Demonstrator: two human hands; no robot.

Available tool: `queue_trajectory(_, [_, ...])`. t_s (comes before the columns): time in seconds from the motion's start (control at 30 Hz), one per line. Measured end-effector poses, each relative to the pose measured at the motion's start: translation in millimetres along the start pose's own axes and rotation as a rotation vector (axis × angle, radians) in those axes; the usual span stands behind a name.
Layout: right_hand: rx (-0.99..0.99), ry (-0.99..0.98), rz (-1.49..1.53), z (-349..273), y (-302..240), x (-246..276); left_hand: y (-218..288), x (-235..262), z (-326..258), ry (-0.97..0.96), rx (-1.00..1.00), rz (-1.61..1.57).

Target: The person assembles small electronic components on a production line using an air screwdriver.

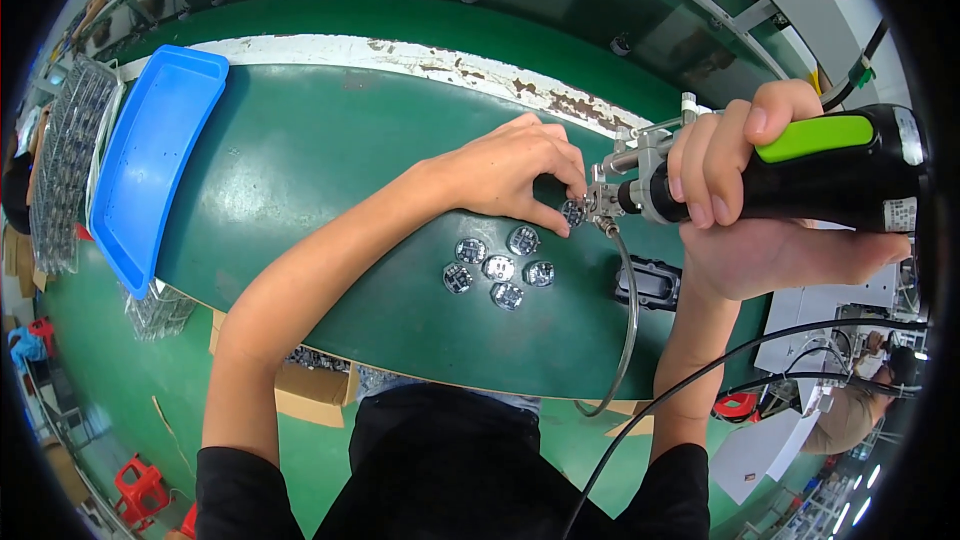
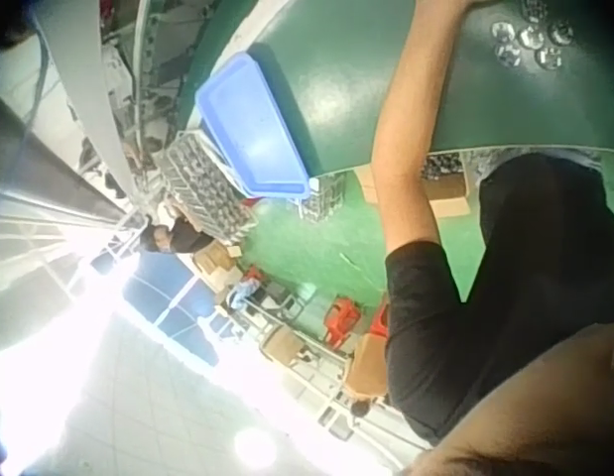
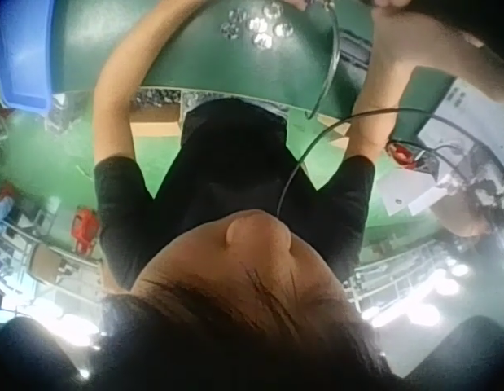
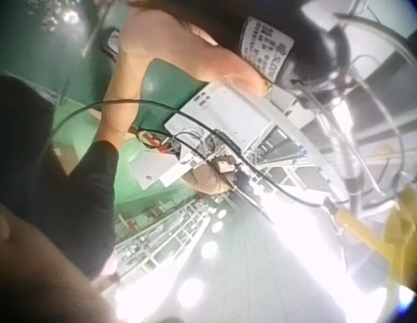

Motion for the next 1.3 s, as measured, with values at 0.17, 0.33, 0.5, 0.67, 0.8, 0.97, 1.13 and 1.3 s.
queue_trajectory(0.17, [-0.018,0.052,-0.008,-3.4,8.9,-2.6,-0.2,0.2,-1.5,0.002,-0.013,0.026])
queue_trajectory(0.33, [-0.017,0.059,-0.019,-4.0,10.4,-5.1,-3.7,-3.4,-0.4,0.033,-0.041,0.045])
queue_trajectory(0.5, [-0.040,0.199,-0.015,-3.3,13.3,-8.9,-4.7,-4.6,0.0,0.034,-0.045,0.042])
queue_trajectory(0.67, [-0.056,0.142,-0.029,-1.2,15.9,-9.7,-3.6,-3.0,-0.6,0.034,-0.038,0.050])
queue_trajectory(0.8, [-0.104,0.147,-0.016,3.3,17.7,-14.4,-3.1,-4.6,-0.9,0.028,-0.039,0.044])
queue_trajectory(0.97, [-0.054,0.071,-0.106,8.4,16.8,-9.1,-3.4,-4.6,-0.9,0.037,-0.018,0.041])
queue_trajectory(1.13, [-0.037,-0.072,-0.191,7.3,15.5,-4.9,-2.3,-6.2,0.6,0.088,-0.065,0.040])
queue_trajectory(1.3, [-0.123,0.024,-0.165,8.0,1.5,-15.1,-4.1,-5.6,-0.2,0.032,-0.011,0.068])
Point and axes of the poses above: each hand's wrist, its own z-axis towards the middle knuckle, its own x-axis out of the back of the hand, y = z × x, the point moved 1 cm from there along z, towards the middle knuckle, and after that the axes turned 7 degrees about x, right-handed, at the moved point
